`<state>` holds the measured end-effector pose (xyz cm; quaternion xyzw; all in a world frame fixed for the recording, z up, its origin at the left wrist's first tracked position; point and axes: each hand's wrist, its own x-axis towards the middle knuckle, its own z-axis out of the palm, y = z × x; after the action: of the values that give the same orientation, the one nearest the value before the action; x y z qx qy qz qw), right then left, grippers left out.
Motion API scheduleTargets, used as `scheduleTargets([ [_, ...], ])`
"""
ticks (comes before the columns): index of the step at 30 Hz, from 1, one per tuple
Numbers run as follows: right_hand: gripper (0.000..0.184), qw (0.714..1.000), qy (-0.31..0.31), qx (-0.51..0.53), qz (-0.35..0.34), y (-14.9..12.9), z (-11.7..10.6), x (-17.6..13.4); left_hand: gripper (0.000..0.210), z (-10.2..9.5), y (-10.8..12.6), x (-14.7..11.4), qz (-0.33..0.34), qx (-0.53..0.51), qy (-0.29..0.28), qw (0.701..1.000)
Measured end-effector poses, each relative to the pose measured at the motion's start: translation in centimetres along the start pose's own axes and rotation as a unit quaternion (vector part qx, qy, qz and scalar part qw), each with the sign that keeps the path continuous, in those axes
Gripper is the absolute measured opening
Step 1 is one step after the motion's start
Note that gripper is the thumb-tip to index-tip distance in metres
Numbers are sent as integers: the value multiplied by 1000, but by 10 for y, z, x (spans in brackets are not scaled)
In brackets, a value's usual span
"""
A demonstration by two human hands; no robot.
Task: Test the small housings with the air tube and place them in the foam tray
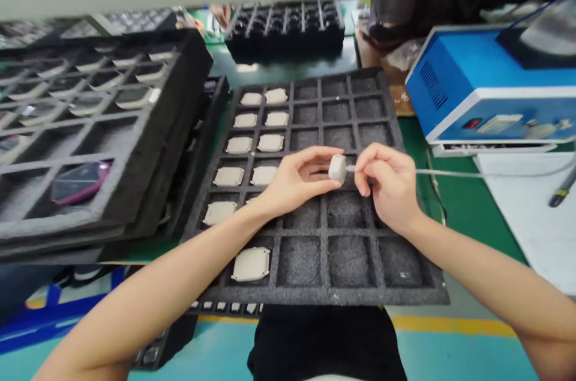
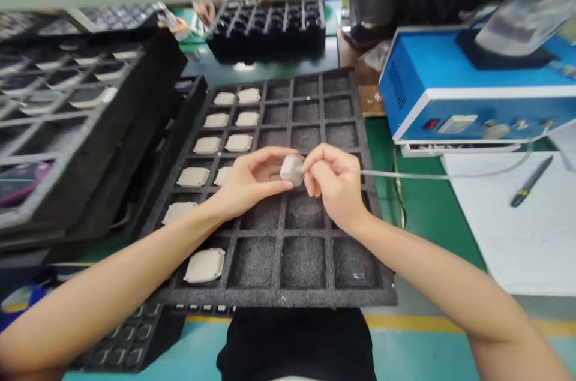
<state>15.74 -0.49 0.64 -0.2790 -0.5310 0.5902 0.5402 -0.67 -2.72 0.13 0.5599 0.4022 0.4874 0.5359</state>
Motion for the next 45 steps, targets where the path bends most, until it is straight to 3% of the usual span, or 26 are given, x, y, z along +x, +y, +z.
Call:
scheduleTargets([
  [10, 23, 999, -6, -32, -15, 4, -1, 4, 44, -2, -6, 4, 31, 71, -12, 997],
  [23, 27, 998, -15, -57, -26, 2, 0, 6, 43, -2, -8, 5, 43, 66, -17, 997],
  [45, 27, 998, 0, -58, -18, 1, -1, 6, 43, 1, -1, 3, -3, 61, 3, 998],
])
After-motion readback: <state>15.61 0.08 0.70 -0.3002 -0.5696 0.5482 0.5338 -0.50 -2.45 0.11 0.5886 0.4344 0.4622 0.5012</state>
